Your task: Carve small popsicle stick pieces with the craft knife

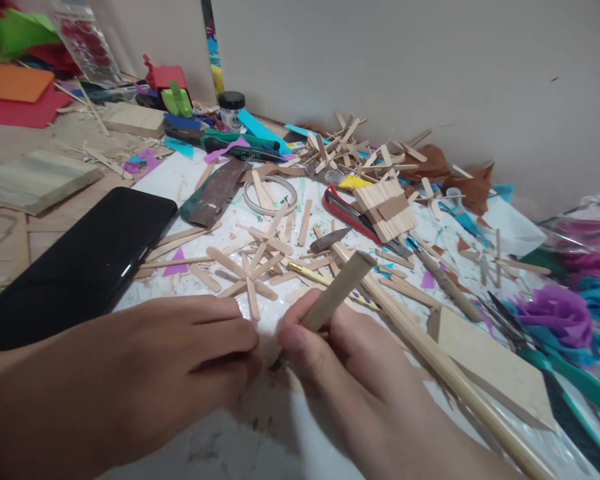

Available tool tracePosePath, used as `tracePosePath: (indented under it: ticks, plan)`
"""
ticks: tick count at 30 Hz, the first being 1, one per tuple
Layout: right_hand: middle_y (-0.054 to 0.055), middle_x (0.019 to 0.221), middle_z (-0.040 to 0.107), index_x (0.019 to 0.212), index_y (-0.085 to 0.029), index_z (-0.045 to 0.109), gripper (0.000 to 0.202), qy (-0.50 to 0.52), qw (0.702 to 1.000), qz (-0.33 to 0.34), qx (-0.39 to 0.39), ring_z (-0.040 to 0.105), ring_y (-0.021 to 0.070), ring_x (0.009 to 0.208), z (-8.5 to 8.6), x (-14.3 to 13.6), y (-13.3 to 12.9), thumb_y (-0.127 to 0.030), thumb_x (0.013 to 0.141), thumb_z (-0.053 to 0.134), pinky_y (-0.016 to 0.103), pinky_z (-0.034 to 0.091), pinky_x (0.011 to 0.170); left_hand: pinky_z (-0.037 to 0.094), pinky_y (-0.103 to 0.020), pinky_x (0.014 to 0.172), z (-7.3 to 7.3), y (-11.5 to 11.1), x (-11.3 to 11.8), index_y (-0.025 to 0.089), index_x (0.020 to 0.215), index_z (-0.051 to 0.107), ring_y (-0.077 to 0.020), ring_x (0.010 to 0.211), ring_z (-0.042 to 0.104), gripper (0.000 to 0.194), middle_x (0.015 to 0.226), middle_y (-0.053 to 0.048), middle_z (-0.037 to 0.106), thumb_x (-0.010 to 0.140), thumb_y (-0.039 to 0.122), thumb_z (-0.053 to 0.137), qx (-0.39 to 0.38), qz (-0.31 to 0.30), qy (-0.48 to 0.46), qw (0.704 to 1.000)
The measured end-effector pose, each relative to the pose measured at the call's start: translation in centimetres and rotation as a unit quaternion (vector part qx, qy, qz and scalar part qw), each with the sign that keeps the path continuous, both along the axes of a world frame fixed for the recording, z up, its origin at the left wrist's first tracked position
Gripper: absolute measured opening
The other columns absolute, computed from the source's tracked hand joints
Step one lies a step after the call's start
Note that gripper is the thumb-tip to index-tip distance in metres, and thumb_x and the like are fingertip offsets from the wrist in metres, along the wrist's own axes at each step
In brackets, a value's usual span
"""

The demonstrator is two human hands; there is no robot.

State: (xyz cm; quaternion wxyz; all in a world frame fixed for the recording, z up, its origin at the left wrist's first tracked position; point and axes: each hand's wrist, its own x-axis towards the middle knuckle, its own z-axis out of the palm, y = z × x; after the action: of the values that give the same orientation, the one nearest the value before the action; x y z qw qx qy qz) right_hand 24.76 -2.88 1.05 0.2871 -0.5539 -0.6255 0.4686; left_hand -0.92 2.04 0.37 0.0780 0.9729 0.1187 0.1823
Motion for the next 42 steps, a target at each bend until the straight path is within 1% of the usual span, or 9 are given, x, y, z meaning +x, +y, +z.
tracePosePath:
  ticks: [5, 11, 13, 19, 25, 30, 34, 38, 42]
  plan:
    - [0.001, 0.085, 0.073, 0.095, -0.029, 0.074, 0.038, -0.017, 1.000, -0.008, 0.006, 0.064, 0.0182, 0.076, 0.6, -0.3, 0.2, -0.062, 0.110, 0.063, 0.028, 0.056, 0.065, 0.055, -0.033, 0.091, -0.1, -0.1, -0.1, 0.020, 0.097, 0.070, -0.0216, 0.105, 0.065, 0.015, 0.125, -0.006, 0.076, 0.106, 0.009, 0.064, -0.011, 0.005, 0.002, 1.000]
    - [0.002, 0.082, 0.075, 0.088, -0.028, 0.075, 0.039, -0.036, 0.999, -0.009, 0.039, 0.066, 0.0173, 0.072, 0.7, -0.5, 0.7, -0.058, 0.110, 0.064, 0.026, 0.057, 0.062, 0.055, -0.034, 0.093, -0.3, -0.2, -0.2, 0.020, 0.099, 0.069, -0.0226, 0.109, 0.066, 0.017, 0.131, -0.007, 0.075, 0.110, 0.011, 0.060, -0.010, 0.001, 0.008, 1.000]
    - [0.002, 0.085, 0.076, 0.092, -0.029, 0.077, 0.037, -0.026, 0.999, -0.015, 0.032, 0.068, 0.0179, 0.075, 0.6, -0.5, 0.7, -0.059, 0.110, 0.065, 0.027, 0.059, 0.065, 0.055, -0.034, 0.096, -0.3, -0.2, -0.2, 0.020, 0.100, 0.069, -0.0227, 0.112, 0.066, 0.017, 0.133, -0.007, 0.074, 0.111, 0.012, 0.059, -0.010, 0.006, 0.012, 1.000]
    - [0.002, 0.081, 0.076, 0.086, -0.028, 0.074, 0.039, -0.037, 0.998, -0.023, 0.046, 0.067, 0.0173, 0.071, 0.8, -0.7, 0.6, -0.059, 0.108, 0.067, 0.026, 0.058, 0.062, 0.051, -0.033, 0.105, 0.0, -0.2, -0.2, 0.020, 0.100, 0.071, -0.0231, 0.114, 0.065, 0.014, 0.114, -0.005, 0.075, 0.108, 0.011, 0.063, 0.002, -0.005, 0.016, 1.000]
    - [0.002, 0.082, 0.075, 0.095, -0.030, 0.077, 0.036, -0.039, 0.998, -0.005, 0.049, 0.068, 0.0185, 0.072, 0.7, -0.8, 0.6, -0.059, 0.111, 0.062, 0.028, 0.059, 0.062, 0.050, -0.032, 0.105, 0.1, -0.1, -0.2, 0.019, 0.098, 0.073, -0.0220, 0.110, 0.064, 0.013, 0.112, -0.004, 0.076, 0.105, 0.010, 0.067, 0.007, -0.006, 0.000, 1.000]
    - [0.001, 0.085, 0.079, 0.090, -0.031, 0.077, 0.033, -0.061, 0.994, 0.045, 0.075, 0.071, 0.0176, 0.073, 1.6, -0.7, 1.1, -0.055, 0.110, 0.066, 0.026, 0.059, 0.065, 0.052, -0.032, 0.098, 0.1, 0.0, 0.0, 0.018, 0.095, 0.076, -0.0199, 0.097, 0.065, 0.011, 0.100, 0.000, 0.076, 0.099, 0.008, 0.075, 0.003, -0.008, -0.007, 1.000]
    - [0.001, 0.086, 0.078, 0.093, -0.030, 0.078, 0.027, -0.043, 0.994, 0.091, 0.037, 0.069, 0.0175, 0.076, 1.9, -0.5, 1.8, -0.050, 0.109, 0.069, 0.026, 0.059, 0.067, 0.053, -0.033, 0.098, 0.1, 0.0, 0.3, 0.017, 0.094, 0.079, -0.0205, 0.091, 0.065, 0.018, 0.096, -0.002, 0.076, 0.103, 0.006, 0.067, 0.014, -0.012, 0.003, 1.000]
    - [0.001, 0.081, 0.074, 0.091, -0.026, 0.078, 0.031, -0.014, 0.998, 0.061, 0.002, 0.065, 0.0162, 0.072, 1.7, -1.0, 2.3, -0.049, 0.109, 0.070, 0.025, 0.052, 0.061, 0.053, -0.028, 0.097, 0.3, 0.0, 0.3, 0.015, 0.095, 0.079, -0.0188, 0.090, 0.064, 0.019, 0.096, -0.003, 0.076, 0.104, 0.004, 0.066, 0.014, -0.010, -0.001, 1.000]
    - [0.000, 0.078, 0.072, 0.088, -0.025, 0.079, 0.027, 0.033, 0.998, 0.049, -0.027, 0.061, 0.0152, 0.071, 1.7, -1.3, 2.3, -0.048, 0.101, 0.082, 0.024, 0.047, 0.060, 0.054, -0.025, 0.089, 0.4, -0.2, 0.2, 0.016, 0.091, 0.074, -0.0161, 0.084, 0.063, 0.026, 0.096, -0.003, 0.075, 0.107, 0.002, 0.060, -0.028, 0.009, -0.006, 1.000]
